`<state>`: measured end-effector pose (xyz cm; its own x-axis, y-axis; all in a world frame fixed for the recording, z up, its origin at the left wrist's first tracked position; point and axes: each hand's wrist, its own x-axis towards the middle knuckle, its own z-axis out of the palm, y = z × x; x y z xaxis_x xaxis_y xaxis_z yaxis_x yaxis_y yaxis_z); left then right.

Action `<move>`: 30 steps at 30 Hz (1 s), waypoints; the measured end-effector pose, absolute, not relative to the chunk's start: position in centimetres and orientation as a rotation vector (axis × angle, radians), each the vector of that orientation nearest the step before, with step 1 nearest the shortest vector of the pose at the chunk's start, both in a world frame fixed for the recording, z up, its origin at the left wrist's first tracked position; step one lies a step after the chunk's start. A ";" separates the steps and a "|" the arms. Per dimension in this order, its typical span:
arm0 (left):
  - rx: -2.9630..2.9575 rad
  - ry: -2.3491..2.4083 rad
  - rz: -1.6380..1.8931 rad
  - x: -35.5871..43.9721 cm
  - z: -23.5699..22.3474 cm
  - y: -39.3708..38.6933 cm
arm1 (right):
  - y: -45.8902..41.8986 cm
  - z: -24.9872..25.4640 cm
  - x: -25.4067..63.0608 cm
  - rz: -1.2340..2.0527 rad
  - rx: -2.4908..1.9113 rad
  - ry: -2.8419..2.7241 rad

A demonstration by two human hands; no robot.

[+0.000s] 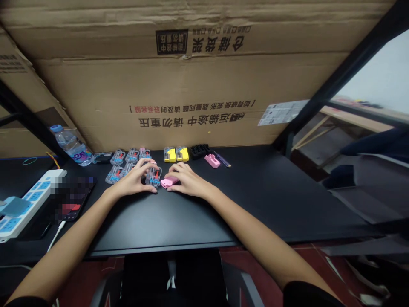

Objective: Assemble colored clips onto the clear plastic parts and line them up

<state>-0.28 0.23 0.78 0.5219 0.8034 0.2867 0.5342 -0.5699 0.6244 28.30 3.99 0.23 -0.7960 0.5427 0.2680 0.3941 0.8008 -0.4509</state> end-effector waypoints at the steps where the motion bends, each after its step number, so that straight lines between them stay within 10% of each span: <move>1: 2.301 1.096 0.782 -0.2 0.8 0.2 | 4.0 0.3 28.3 0.547 -0.708 -2.602; 30: 1.616 1.031 1.103 2.5 -1.0 0.3 | 3.2 0.1 26.7 1.719 -0.903 -1.667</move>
<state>2.48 0.30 -1.01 0.2555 0.9441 0.2083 0.1443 -0.2503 0.9573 26.71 3.20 0.10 -0.6067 0.7912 -0.0768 0.0527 -0.0564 -0.9970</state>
